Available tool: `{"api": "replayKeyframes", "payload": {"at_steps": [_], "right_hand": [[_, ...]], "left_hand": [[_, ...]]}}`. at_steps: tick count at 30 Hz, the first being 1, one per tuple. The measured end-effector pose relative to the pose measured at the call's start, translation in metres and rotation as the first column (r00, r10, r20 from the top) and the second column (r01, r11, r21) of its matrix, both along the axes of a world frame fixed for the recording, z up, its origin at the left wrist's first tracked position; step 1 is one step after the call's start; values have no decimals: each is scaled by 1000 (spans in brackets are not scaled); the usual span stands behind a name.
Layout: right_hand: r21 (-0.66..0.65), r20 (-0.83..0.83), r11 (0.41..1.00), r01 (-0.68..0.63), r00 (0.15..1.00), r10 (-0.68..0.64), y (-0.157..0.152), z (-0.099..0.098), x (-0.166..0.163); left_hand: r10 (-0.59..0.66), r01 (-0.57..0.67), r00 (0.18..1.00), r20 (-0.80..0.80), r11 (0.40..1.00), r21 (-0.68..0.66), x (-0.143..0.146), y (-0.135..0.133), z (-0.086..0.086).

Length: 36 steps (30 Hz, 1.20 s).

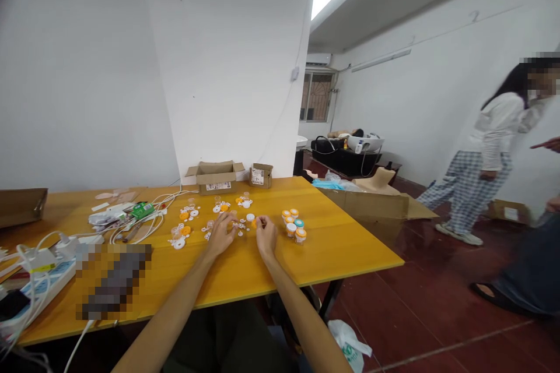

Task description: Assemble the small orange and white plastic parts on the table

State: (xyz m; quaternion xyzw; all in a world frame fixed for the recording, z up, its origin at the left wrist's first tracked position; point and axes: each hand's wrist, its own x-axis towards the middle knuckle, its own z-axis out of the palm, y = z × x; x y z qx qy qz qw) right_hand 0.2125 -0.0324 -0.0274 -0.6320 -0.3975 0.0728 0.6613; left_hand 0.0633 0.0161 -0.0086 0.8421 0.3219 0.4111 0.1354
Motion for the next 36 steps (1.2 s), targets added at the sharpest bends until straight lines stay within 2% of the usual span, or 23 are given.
{"api": "replayKeyframes", "payload": {"at_steps": [6, 15, 19, 26, 31, 36], "right_hand": [[-97, 64, 994, 53, 997, -47, -7, 6, -3], [-229, 193, 972, 44, 981, 1, -6, 2, -2], [-216, 254, 975, 57, 967, 0, 0, -9, 3], [-90, 235, 996, -3, 972, 24, 11, -28, 13], [-132, 236, 991, 1, 971, 31, 11, -28, 14], [-142, 213, 989, 28, 977, 3, 9, -24, 15]], "left_hand": [[-4, 13, 982, -189, 999, 47, 0, -5, -4], [-27, 32, 978, -206, 999, 21, 0, -3, -5], [-56, 60, 984, -169, 998, 14, 0, -2, -5], [-70, 71, 992, -104, 997, 7, 0, 1, -7], [-79, 79, 996, -49, 997, 6, 0, 1, -8], [-90, 91, 994, -64, 996, 4, 0, -1, -6]]}}
